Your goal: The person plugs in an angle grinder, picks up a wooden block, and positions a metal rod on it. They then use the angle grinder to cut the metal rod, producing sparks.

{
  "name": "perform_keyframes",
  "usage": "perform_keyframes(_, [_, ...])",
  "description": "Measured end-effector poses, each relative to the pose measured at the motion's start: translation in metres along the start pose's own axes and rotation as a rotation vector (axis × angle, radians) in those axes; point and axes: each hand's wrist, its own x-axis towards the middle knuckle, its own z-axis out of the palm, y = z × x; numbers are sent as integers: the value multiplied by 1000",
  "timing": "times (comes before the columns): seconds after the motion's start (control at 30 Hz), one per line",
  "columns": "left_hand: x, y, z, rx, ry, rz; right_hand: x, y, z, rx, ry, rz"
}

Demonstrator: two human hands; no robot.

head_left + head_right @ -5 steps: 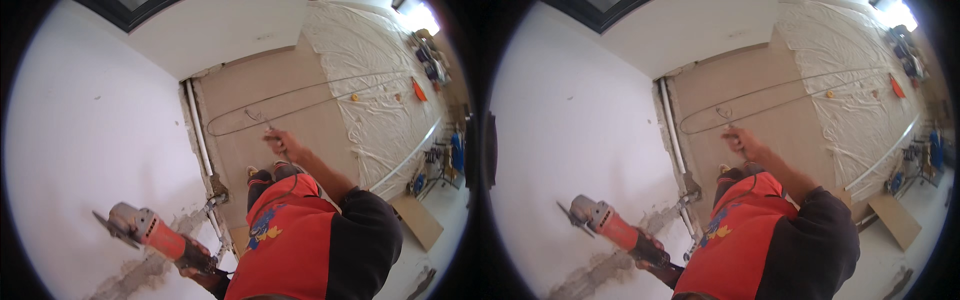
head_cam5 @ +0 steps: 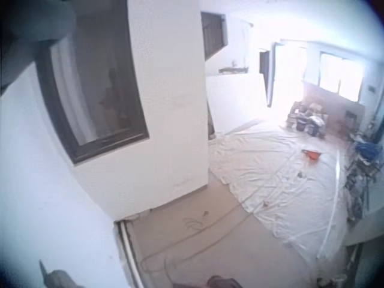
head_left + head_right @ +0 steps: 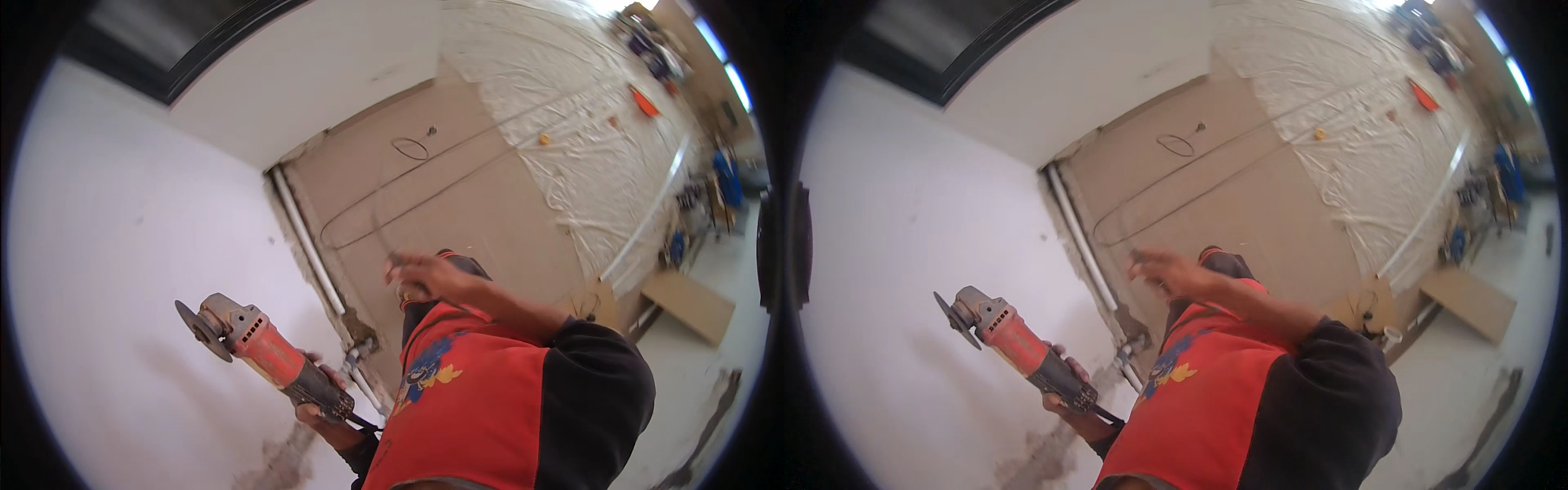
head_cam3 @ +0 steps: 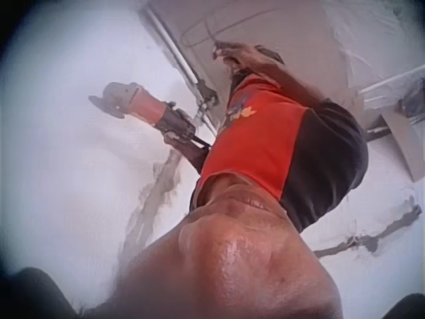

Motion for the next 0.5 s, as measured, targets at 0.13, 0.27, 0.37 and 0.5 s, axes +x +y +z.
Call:
perform_keyframes(0.13, [76,-32,9,-164,-118,-200,-10,-12,13,-555,-4,-341])
perform_keyframes(0.27, [150,-68,19,-383,-301,-372,-7,-19,2,-907,-19,-374])
perform_keyframes(0.37, [189,-99,33,-413,-379,-479,-13,-2,-21,-909,108,-334])
perform_keyframes(0.5, [233,-131,57,-339,-453,-578,-28,-10,-89,-412,57,-253])
